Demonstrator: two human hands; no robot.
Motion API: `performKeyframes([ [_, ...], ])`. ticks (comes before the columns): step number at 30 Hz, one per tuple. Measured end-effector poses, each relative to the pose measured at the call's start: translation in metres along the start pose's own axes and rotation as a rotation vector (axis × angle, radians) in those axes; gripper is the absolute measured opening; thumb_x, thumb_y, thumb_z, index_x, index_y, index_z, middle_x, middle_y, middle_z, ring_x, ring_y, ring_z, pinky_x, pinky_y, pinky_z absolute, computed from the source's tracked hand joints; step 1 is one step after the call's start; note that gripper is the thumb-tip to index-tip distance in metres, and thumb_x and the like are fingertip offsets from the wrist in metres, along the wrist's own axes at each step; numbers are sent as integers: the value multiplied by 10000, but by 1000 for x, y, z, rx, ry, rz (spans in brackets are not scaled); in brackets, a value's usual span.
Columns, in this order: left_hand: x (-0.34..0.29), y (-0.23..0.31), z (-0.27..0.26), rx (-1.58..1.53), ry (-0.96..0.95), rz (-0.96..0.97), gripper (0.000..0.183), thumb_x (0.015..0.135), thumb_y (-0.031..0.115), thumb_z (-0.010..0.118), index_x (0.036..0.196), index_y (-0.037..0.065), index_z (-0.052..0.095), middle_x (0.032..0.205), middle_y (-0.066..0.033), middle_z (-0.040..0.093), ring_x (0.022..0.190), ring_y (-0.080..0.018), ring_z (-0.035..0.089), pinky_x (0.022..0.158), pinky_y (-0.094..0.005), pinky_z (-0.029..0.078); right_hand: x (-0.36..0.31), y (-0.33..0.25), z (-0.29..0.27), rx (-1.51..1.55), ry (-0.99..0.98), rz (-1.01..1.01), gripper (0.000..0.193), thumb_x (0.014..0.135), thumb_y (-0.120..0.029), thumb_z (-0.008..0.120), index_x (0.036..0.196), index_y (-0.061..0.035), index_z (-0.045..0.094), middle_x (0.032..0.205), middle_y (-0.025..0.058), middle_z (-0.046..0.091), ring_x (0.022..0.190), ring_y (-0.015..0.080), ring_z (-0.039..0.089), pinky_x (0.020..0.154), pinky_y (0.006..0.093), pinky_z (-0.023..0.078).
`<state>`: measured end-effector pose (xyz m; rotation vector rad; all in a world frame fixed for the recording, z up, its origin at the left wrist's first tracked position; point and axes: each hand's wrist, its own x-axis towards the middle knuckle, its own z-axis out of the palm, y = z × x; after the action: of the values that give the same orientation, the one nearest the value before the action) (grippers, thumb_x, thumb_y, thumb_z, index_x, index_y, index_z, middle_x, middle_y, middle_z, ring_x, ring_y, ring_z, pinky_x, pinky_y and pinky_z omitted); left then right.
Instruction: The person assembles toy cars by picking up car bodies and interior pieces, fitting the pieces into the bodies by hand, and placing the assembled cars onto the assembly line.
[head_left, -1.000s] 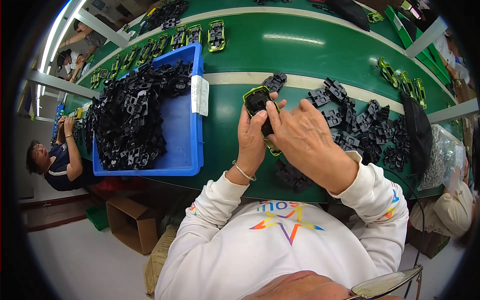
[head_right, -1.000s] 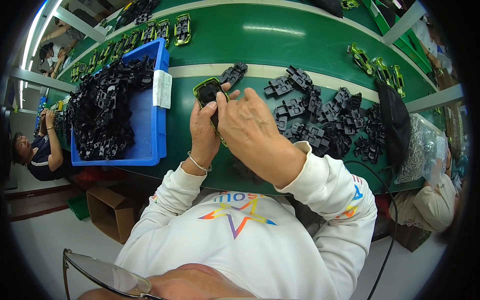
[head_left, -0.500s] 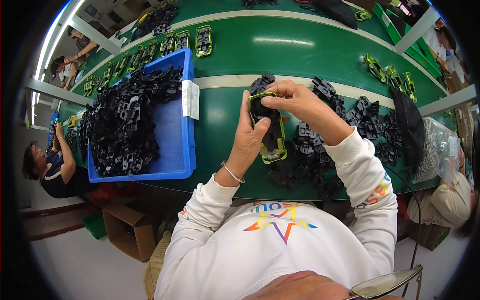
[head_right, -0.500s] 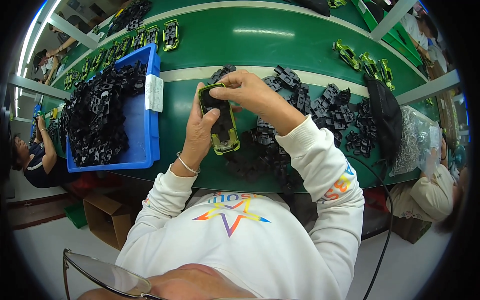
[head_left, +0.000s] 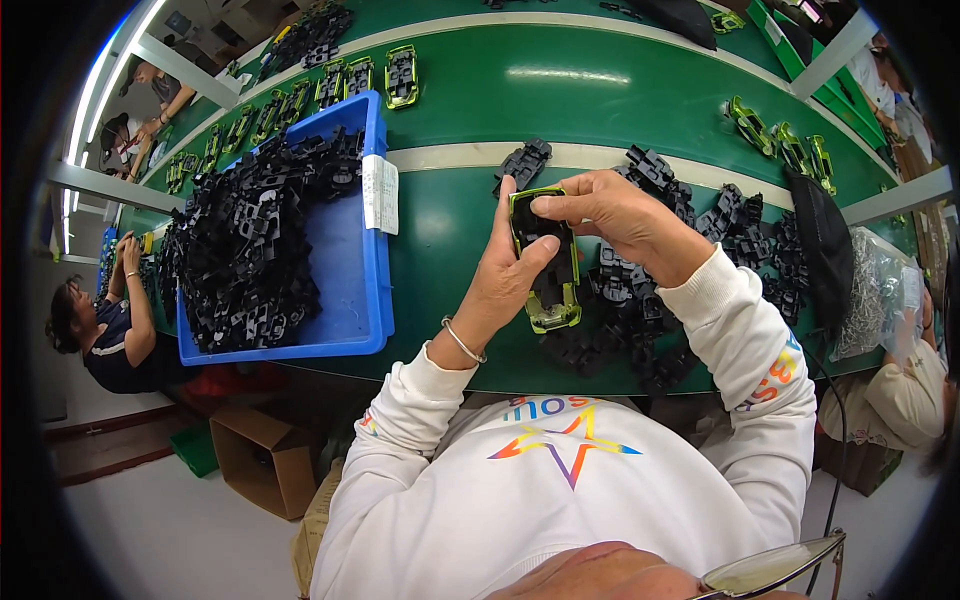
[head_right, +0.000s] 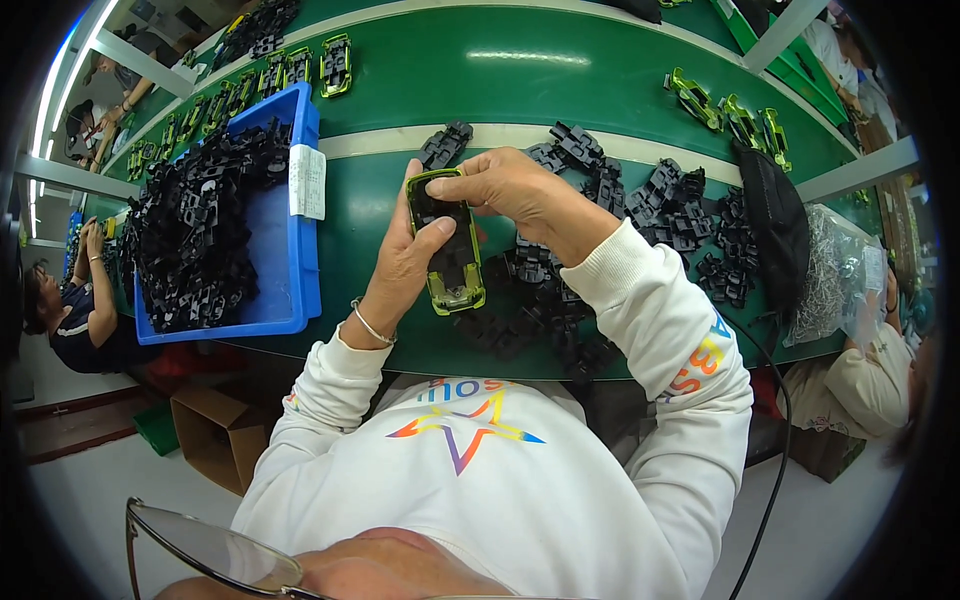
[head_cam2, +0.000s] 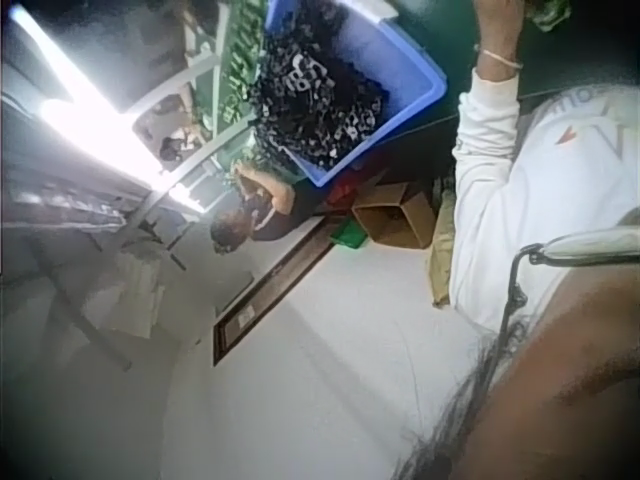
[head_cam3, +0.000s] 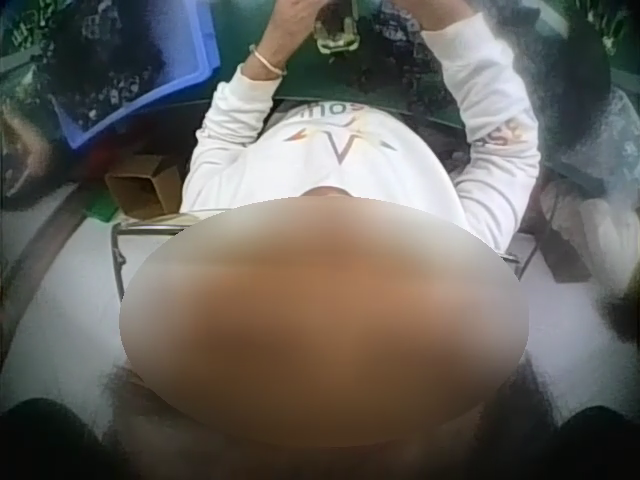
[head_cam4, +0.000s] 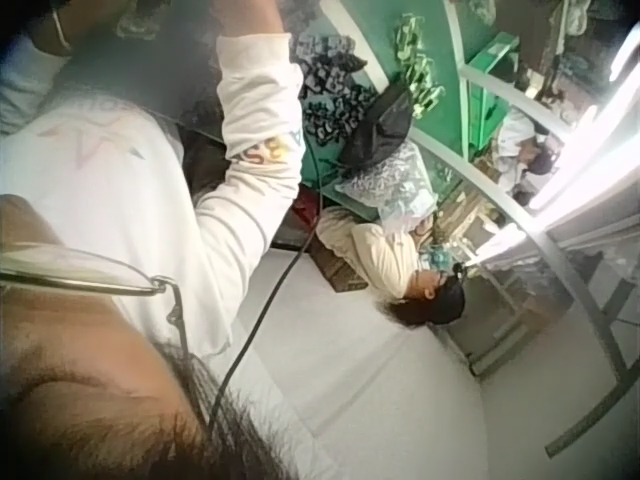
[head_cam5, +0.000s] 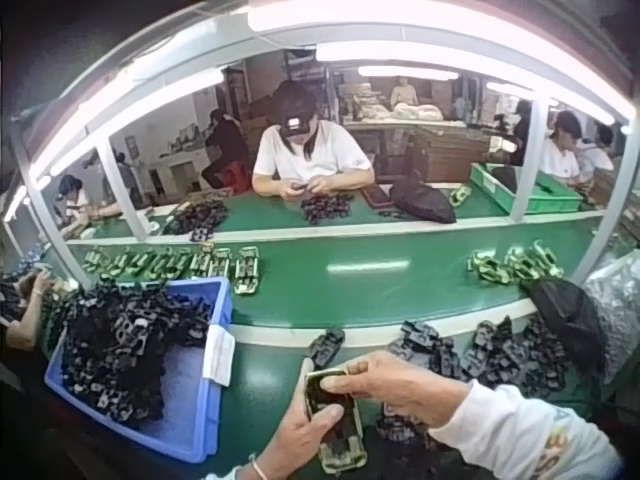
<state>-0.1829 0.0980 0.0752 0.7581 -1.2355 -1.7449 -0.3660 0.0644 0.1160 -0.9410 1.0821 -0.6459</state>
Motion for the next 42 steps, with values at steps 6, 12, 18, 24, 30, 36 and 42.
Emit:
performKeyframes([
  [6,7,1,-4,76,-7,47,842,971,126,557,1547,26,-48,1244,-138,540,1053,-176,617,919,-311,505,-10,-11,6,38,-10,-12,342,858,-343,740,1066,-75,694,959,-5,664,898,99,565,837,304,411],
  [12,19,23,9,-274,130,-7,538,1042,348,372,1471,35,285,1219,-156,583,992,-245,658,835,-378,567,-14,-3,21,-231,314,-500,690,827,-357,769,1345,5,491,1238,138,555,963,200,611,857,343,475],
  [18,17,31,11,-424,178,-11,574,1061,491,190,1251,43,494,1147,-117,602,1041,-195,624,894,-359,535,-48,2,46,-1179,393,-801,703,751,-255,794,1373,-108,501,1295,122,501,1205,337,476,1103,501,292],
  [24,15,28,13,-402,188,-3,488,1079,400,203,1241,40,490,1131,-111,595,1074,-194,608,936,-362,511,-54,-5,54,-1359,385,-732,660,749,-179,735,1349,-35,501,1231,150,524,1147,329,500,1118,522,286],
  [30,9,21,13,-390,231,19,454,1082,326,243,1275,-1,492,1198,-142,596,1101,-224,599,977,-377,477,-58,-8,53,-1319,335,-805,608,745,-114,662,1318,29,519,1116,134,540,1075,321,529,1085,552,314],
  [36,4,28,12,-340,87,45,656,992,188,408,1544,47,82,1296,-173,500,1179,-239,544,1039,-362,441,-67,-6,48,-1232,307,-795,648,745,-126,704,1348,1,503,1222,146,542,1138,334,524,1109,561,285],
  [42,1,24,15,-286,134,48,681,898,134,452,1505,33,160,1246,-172,529,1109,-245,595,935,-363,520,-67,-2,42,-1094,328,-789,683,756,-181,751,1373,-52,488,1193,139,591,1163,303,553,1136,557,229],
])
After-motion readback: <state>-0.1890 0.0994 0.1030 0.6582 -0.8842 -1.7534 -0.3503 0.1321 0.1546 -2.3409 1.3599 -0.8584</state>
